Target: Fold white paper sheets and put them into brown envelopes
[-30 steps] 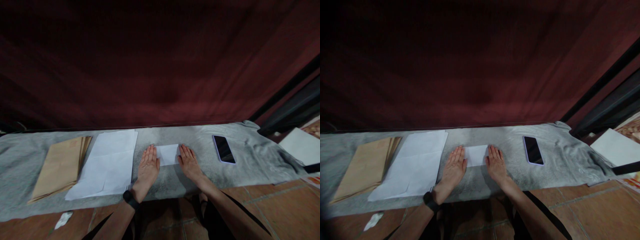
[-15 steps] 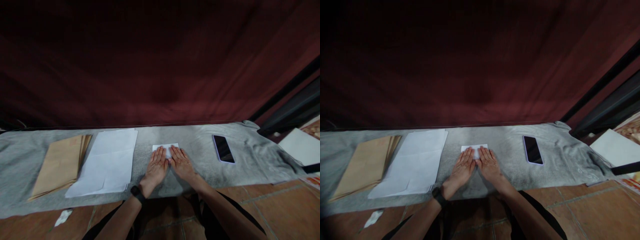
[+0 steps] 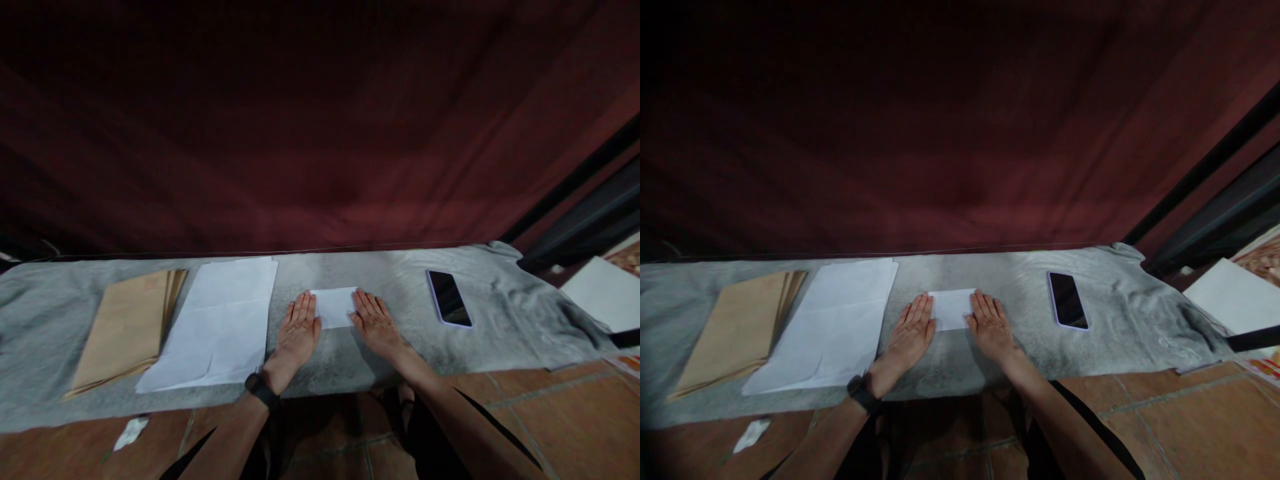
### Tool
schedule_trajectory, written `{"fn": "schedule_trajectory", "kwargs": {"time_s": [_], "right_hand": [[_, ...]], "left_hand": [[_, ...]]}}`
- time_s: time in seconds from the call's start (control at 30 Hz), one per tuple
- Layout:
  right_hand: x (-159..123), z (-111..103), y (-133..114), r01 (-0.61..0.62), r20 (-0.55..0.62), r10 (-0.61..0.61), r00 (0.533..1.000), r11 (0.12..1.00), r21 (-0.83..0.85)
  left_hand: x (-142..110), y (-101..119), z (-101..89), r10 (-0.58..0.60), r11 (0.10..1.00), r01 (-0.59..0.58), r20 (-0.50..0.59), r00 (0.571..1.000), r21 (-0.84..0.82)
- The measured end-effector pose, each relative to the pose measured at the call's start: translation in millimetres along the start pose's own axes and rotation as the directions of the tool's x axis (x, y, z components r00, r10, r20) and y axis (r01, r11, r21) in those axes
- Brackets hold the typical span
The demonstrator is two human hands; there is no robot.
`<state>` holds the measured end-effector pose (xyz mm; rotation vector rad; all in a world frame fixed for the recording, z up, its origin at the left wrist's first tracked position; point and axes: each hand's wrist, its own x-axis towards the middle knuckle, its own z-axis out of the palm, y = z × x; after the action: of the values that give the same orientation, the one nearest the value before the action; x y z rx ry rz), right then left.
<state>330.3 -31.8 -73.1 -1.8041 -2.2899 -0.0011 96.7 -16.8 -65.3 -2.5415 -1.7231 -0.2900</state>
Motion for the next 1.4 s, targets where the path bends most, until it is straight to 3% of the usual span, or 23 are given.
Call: {"fn": "schedule_trajectory", "kwargs": {"time_s": [0.2,0.3,0.43,0.5,0.6,0.77,1.17,1.4], "right_hand": [[-4,-1,7,-0.016,0.028,0.017,0.999,1.0,-0.01],[-7,-3,8,-0.038,0.026,0.038,0.999,0.999,-0.006],[-9,-7,4,-0.03,-0.038,0.031,0.999,0.999,0.019],[-10,-10,-2,0.024,-0.05,-0.022,0.999,0.999,0.042],[-14,-13,-12,0.134,-0.038,-0.131,0.991,0.989,0.07],[-26,-11,-18,0.21,-0.031,-0.208,0.978,0.976,0.062],[-34,-11,3,0.134,0.027,-0.134,0.991,0.991,0.025],[-24,-28,4,0.162,0.025,-0.163,0.986,0.986,0.047]], "left_hand": [[-1,6,-10.5,-0.097,0.994,0.095,0.042,0.994,0.045],[-2,13,-17.1,-0.112,0.993,0.111,0.012,0.994,0.043],[-7,28,-19.5,0.074,0.996,-0.076,-0.038,0.996,-0.038],[-10,35,-16.6,0.171,0.981,-0.174,-0.049,0.984,-0.085],[-13,39,-9.7,0.22,0.967,-0.224,-0.046,0.974,-0.118],[-18,36,-2.4,0.203,0.973,-0.205,-0.029,0.979,-0.102],[-27,29,-9.4,0.143,0.989,-0.142,0.015,0.99,-0.04],[-18,23,-15.0,0.146,0.989,-0.145,0.034,0.989,-0.032]]}}
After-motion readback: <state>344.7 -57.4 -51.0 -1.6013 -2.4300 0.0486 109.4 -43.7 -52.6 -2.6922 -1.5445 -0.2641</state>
